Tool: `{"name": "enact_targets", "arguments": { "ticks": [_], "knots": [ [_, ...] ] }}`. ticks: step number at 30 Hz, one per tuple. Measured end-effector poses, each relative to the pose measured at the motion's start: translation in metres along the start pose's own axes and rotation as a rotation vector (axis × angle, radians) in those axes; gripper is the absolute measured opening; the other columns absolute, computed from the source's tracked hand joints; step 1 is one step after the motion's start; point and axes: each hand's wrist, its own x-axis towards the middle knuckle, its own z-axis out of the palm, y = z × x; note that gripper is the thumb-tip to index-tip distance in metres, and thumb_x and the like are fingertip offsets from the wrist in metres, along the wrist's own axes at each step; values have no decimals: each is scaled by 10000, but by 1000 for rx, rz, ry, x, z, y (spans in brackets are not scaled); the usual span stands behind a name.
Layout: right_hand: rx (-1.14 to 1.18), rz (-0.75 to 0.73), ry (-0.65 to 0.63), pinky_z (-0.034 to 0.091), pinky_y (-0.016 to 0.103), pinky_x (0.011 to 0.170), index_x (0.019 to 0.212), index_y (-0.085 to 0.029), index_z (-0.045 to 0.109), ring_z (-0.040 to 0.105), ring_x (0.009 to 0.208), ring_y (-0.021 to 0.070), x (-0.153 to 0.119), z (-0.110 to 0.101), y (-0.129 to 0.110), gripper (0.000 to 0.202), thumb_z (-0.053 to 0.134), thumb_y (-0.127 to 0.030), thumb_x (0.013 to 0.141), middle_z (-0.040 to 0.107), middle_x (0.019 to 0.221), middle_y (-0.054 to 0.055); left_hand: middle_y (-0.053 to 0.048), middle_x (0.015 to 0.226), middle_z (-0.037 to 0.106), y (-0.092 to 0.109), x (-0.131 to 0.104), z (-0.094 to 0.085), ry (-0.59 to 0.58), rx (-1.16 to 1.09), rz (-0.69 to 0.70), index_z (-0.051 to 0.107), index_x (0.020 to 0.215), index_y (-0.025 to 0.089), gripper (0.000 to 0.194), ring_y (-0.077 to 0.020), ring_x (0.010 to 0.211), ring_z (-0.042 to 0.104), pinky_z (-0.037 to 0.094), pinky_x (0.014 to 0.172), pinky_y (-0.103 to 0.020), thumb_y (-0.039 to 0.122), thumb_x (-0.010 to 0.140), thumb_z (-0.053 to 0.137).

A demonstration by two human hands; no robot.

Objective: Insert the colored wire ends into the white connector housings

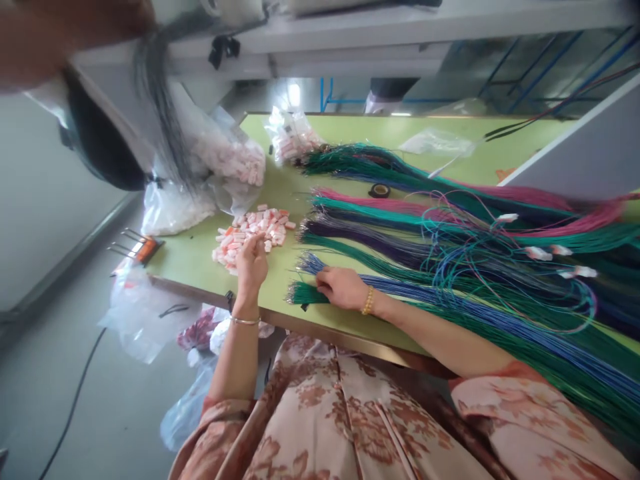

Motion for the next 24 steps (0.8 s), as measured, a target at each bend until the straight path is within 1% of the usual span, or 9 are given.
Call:
{"name": "enact_targets", "arguments": {
  "ticks": [4,6,8,10,13,16,20,22,24],
  "knots": [
    [-10,-65,17,352,269,689,902,-183,625,613,870,184,0,1,3,149,488,-240,922,680,972,70,-80,1063,638,-26,-14,-40,140,350,-46,678,1065,216,277,-173,863,608,481,819,-317,241,857,498],
    [-24,-97,56,358,275,713,916,-170,607,607,866,188,-4,0,6,166,447,-212,933,676,965,84,-88,1045,614,-32,-25,-54,172,467,-67,665,1084,209,293,-181,847,609,484,821,-329,210,833,515],
    [-11,-100,100,364,281,717,935,-157,591,601,825,187,-7,-2,8,177,418,-197,933,675,924,94,-92,1054,591,-35,-34,-62,192,532,-90,644,1111,201,328,-185,848,617,488,829,-339,172,803,534],
    [72,-88,121,369,275,690,956,-158,574,581,731,170,-9,-4,10,156,430,-208,920,669,830,72,-88,1071,580,-38,-39,-65,163,543,-98,633,1101,203,330,-183,858,625,495,822,-335,158,784,554],
    [276,-102,106,374,254,643,945,-179,561,529,612,135,-6,-6,10,115,486,-235,877,628,704,10,-77,1092,576,-43,-41,-62,72,529,-89,652,993,208,226,-171,844,627,502,798,-318,184,776,594],
    [454,-117,95,381,240,618,904,-187,551,504,589,116,2,-4,6,103,535,-246,821,593,673,-17,-73,1132,568,-44,-40,-58,51,554,-80,665,931,210,174,-164,830,622,495,801,-322,206,760,633],
    [626,-75,148,379,235,578,890,-182,542,466,563,104,11,2,5,153,568,-264,764,545,648,-39,-76,1015,623,-42,-40,-60,-11,588,-6,672,883,213,121,-228,955,609,465,863,-353,223,766,643],
    [706,-60,172,379,234,566,851,-178,546,457,555,98,12,4,7,145,575,-284,756,545,648,-35,-76,986,640,-40,-42,-61,5,551,19,663,893,218,110,-238,987,602,458,858,-347,258,801,616],
    [797,-39,178,374,231,544,821,-174,548,448,529,90,11,4,9,153,572,-316,767,545,644,-32,-61,966,650,-36,-45,-60,97,417,-9,644,963,225,163,-203,911,621,466,800,-312,317,844,582]
  ]
}}
